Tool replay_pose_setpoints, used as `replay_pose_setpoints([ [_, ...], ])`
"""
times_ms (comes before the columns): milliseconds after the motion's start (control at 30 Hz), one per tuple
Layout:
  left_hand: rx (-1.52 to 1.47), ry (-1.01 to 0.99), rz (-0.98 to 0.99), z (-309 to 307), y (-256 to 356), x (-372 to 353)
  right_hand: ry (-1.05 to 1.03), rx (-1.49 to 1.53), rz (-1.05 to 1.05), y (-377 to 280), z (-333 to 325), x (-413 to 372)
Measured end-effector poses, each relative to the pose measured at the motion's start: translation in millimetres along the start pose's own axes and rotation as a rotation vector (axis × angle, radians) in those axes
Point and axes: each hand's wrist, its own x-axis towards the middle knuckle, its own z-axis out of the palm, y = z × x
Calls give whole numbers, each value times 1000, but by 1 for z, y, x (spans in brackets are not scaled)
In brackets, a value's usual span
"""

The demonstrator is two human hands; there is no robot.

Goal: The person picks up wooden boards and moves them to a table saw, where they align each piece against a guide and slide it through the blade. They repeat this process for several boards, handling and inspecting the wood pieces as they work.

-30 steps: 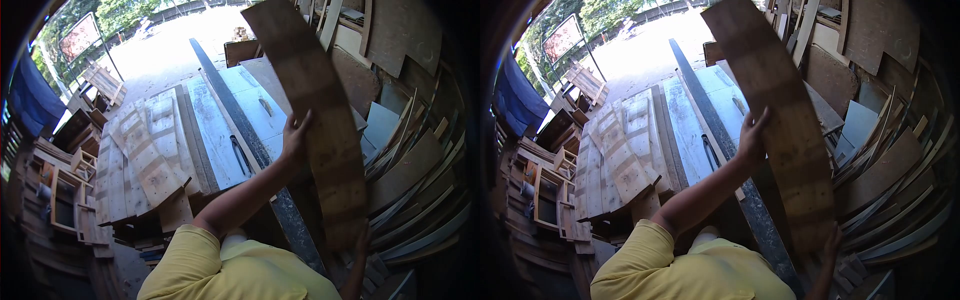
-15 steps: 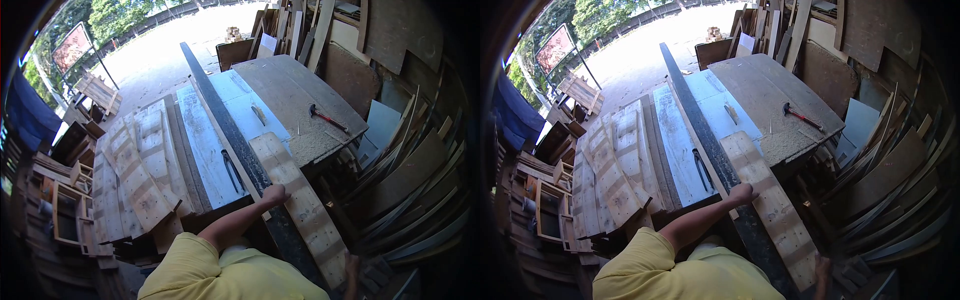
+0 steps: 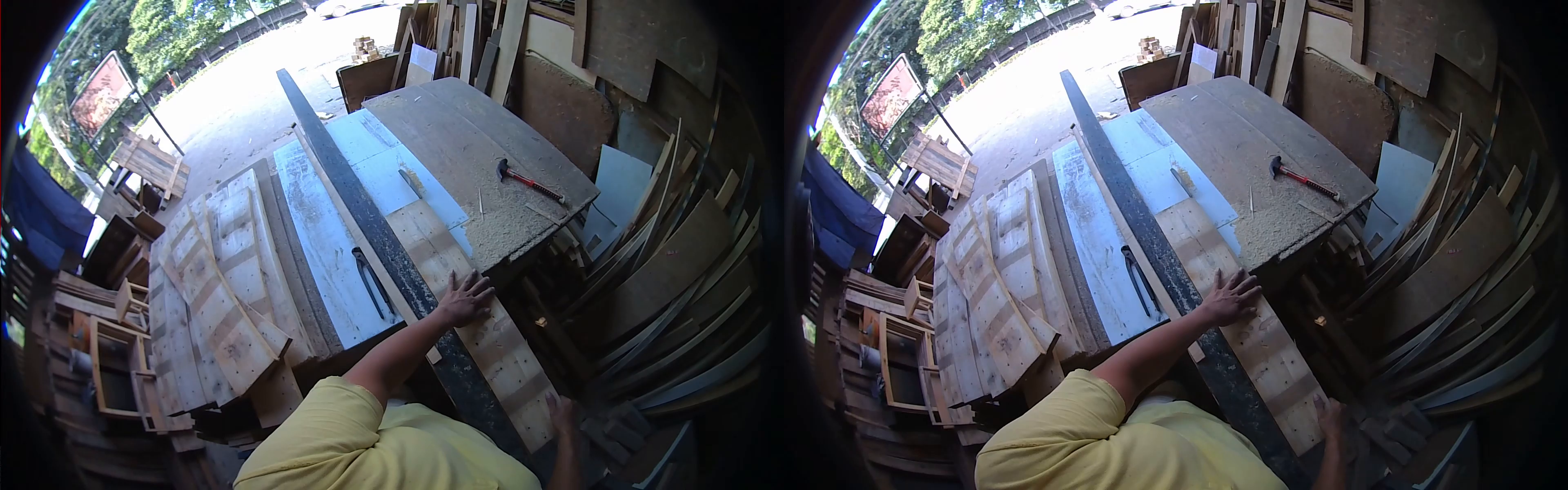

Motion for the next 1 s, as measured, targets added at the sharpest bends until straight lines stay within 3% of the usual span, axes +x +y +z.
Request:
replay_pose_setpoints([
  [133, 1, -48, -25, -12, -14, 3, 113, 90, -70, 2, 20, 16],
  [567, 26, -30, 8, -15, -43, 4, 95, 8, -74, -15, 35, 38],
  [767, -55, -13, -36, -26, -88, 1, 120, -57, -113, -32, 46, 57],
  [833, -29, 87, -252, -44, -112, -10, 144, -20, -120, -41, 48, 64],
  [1000, -1, 125, -498, -68, -203, -35, 126, -11, -122, -75, 44, 81],
])
